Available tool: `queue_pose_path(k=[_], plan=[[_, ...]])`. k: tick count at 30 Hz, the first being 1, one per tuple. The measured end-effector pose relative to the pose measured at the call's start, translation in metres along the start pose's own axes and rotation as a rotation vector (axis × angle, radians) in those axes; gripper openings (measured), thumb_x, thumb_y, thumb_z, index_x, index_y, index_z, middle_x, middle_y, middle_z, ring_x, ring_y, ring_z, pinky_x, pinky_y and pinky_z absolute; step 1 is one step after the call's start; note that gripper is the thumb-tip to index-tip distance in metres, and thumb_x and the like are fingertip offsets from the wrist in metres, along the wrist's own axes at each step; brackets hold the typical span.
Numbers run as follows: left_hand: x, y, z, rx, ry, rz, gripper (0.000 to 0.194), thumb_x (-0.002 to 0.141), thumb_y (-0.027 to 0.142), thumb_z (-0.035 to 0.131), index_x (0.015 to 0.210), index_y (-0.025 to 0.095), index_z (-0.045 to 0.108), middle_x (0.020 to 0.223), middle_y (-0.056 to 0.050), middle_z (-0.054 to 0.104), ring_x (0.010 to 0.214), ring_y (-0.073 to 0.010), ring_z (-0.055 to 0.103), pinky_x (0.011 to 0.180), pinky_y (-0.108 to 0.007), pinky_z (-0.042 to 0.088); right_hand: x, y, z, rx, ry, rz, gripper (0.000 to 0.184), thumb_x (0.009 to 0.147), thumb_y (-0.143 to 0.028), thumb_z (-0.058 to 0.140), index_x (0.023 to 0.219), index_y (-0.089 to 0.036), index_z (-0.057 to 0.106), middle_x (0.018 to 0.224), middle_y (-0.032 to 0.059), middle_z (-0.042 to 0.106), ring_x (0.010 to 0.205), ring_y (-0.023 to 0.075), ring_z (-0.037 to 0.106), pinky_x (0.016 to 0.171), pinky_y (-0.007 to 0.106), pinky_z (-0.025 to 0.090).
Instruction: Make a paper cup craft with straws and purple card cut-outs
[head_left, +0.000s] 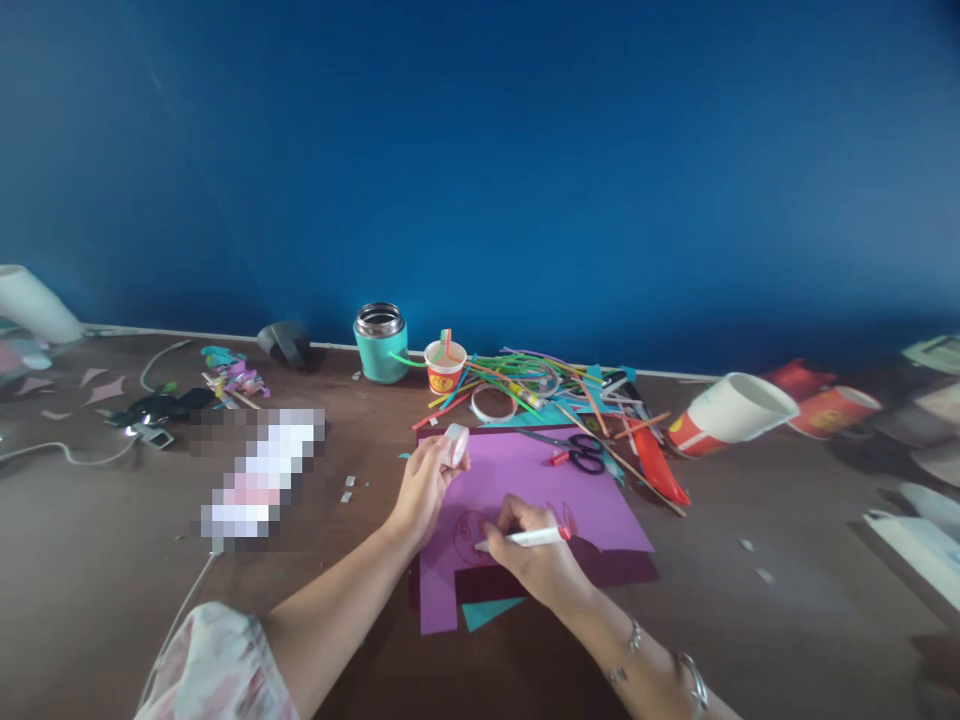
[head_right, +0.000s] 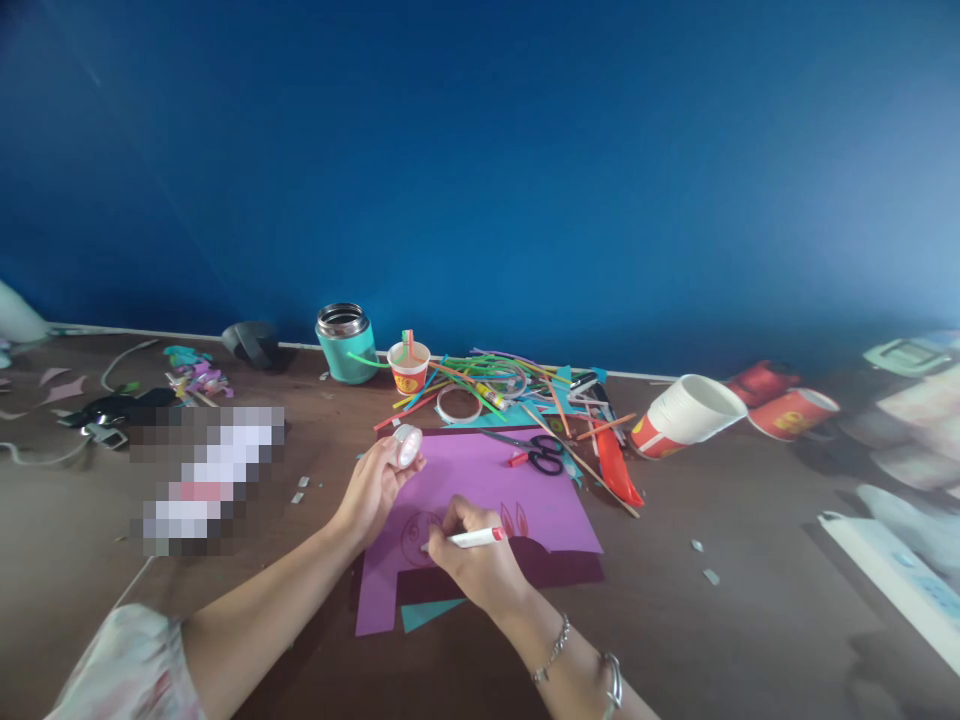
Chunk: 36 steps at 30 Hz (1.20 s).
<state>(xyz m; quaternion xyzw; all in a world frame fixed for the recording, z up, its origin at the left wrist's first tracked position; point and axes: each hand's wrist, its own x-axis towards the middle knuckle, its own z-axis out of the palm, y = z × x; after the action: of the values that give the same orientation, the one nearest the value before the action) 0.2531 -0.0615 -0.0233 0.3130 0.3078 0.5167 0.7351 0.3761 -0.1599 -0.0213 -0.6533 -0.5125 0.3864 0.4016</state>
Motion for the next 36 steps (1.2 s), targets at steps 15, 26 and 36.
queue_pose_path(k=[15,26,36], plan=[[0.0001,0.0006,0.0,-0.001,0.009,-0.002,0.022,0.073,0.036,0.063,0.074,0.014,0.06,0.069,-0.001,0.062,0.071,-0.0147,0.061,0.08,-0.033,0.047,-0.0011,-0.007,-0.001,-0.03,-0.007,0.007,0.022,0.071,-0.031,0.057,0.056,-0.021,0.043,0.044,-0.0063,0.047,0.043,0.0107,0.05,0.041,0.019,0.034],[0.0008,0.0001,0.0007,0.001,0.016,0.0,0.022,0.073,0.037,0.063,0.071,0.015,0.06,0.069,-0.001,0.061,0.072,-0.0148,0.06,0.078,-0.032,0.048,0.0004,-0.0076,-0.0034,0.044,0.002,-0.038,0.026,0.077,-0.034,0.054,0.059,-0.022,0.039,0.045,-0.008,0.041,0.042,0.0088,0.04,0.043,0.02,0.032],[0.0012,0.0,-0.0015,0.003,-0.022,0.0,0.021,0.075,0.036,0.062,0.072,0.015,0.061,0.07,-0.001,0.062,0.071,-0.014,0.06,0.075,-0.03,0.046,0.0043,-0.0097,-0.0083,0.326,0.08,0.017,0.021,0.073,-0.029,0.058,0.062,-0.021,0.042,0.047,-0.0084,0.042,0.043,0.0075,0.036,0.042,0.019,0.029]])
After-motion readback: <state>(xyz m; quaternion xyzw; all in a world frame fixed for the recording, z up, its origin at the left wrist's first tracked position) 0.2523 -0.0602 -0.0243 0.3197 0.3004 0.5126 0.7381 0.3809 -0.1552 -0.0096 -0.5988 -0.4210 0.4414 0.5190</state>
